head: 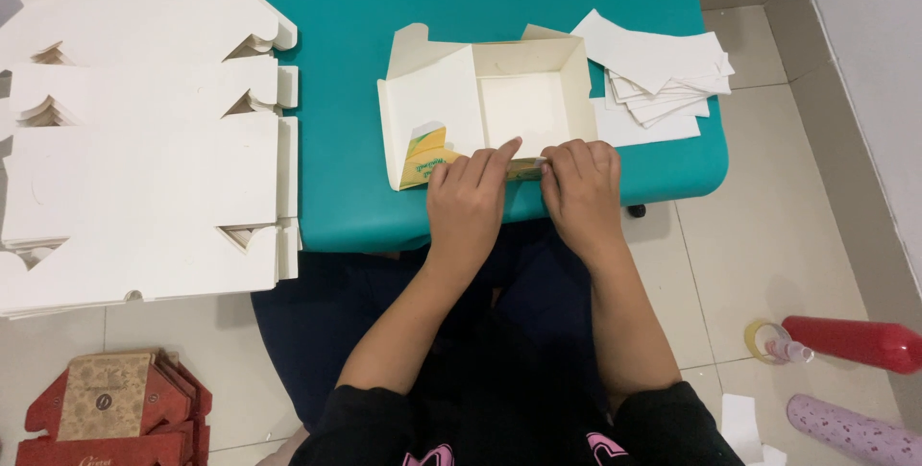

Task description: The person assembles flat cardboard pieces into small rectangular boxes. They fold the pre-cut cardboard along the creases, tuck the flaps into place, and then place a printed lid on top to complete the box.

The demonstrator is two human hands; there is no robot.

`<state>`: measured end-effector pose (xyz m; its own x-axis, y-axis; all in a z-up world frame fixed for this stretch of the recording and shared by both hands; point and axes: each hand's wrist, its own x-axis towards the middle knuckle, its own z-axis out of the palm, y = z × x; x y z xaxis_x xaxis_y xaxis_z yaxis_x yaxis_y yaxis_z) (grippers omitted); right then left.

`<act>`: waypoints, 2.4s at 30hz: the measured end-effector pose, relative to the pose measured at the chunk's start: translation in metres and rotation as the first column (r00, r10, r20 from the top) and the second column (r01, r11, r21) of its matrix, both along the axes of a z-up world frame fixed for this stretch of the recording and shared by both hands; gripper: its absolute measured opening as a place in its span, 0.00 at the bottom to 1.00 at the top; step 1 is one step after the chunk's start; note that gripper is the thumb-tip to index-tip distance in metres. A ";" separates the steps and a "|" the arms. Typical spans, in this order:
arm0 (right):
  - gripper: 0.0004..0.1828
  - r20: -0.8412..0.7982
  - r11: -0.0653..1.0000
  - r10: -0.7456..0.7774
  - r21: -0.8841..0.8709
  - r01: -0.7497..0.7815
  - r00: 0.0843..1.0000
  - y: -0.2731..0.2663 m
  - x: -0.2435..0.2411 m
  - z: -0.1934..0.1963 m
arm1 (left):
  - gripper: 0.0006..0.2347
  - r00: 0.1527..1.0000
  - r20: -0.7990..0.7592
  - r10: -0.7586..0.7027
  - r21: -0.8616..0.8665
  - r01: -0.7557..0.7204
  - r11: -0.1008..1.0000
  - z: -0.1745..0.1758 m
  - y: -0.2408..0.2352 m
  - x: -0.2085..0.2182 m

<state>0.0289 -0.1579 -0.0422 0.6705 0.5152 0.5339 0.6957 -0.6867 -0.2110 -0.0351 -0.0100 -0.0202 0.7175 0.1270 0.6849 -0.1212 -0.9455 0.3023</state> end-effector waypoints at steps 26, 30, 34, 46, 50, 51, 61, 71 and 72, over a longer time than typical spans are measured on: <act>0.21 -0.430 0.912 0.060 0.391 0.126 0.901 0.003 -0.041 0.030 | 0.25 0.981 -0.109 -0.163 -0.249 0.132 0.959 0.017 0.047 -0.037; 0.15 -0.529 0.840 0.346 0.542 -0.006 0.775 0.008 -0.059 0.030 | 0.29 0.984 -0.098 -0.146 -0.110 0.135 0.985 0.021 0.039 -0.045; 0.11 -0.384 0.875 0.286 0.478 -0.076 0.878 0.019 -0.052 0.037 | 0.32 0.959 -0.212 -0.186 -0.085 0.171 0.982 0.023 0.029 -0.058; 0.06 -0.138 0.983 0.159 0.117 -0.144 0.978 0.047 -0.032 0.022 | 0.06 0.979 -0.175 -0.103 0.143 0.128 0.981 -0.005 0.064 -0.026; 0.05 -0.106 0.993 0.091 0.088 -0.081 0.990 0.061 -0.027 0.024 | 0.06 0.977 -0.177 -0.117 0.132 0.141 0.981 -0.012 0.077 -0.002; 0.05 -0.109 0.994 0.072 0.089 -0.063 0.991 0.064 -0.026 0.024 | 0.04 0.975 -0.181 -0.132 0.103 0.152 0.983 -0.016 0.079 0.004; 0.06 -0.399 0.649 0.511 0.760 -0.037 0.761 0.049 0.018 -0.007 | 0.04 0.981 -0.159 -0.107 0.012 0.110 0.994 -0.023 0.086 0.013; 0.06 -0.098 0.317 0.613 0.939 -0.130 0.784 0.049 0.020 -0.026 | 0.05 0.978 -0.204 -0.041 -0.052 0.031 0.998 -0.025 0.084 0.014; 0.06 -0.090 0.345 0.603 0.925 -0.157 0.793 0.050 0.019 -0.025 | 0.05 0.977 -0.206 -0.052 -0.056 0.041 0.998 -0.025 0.082 0.014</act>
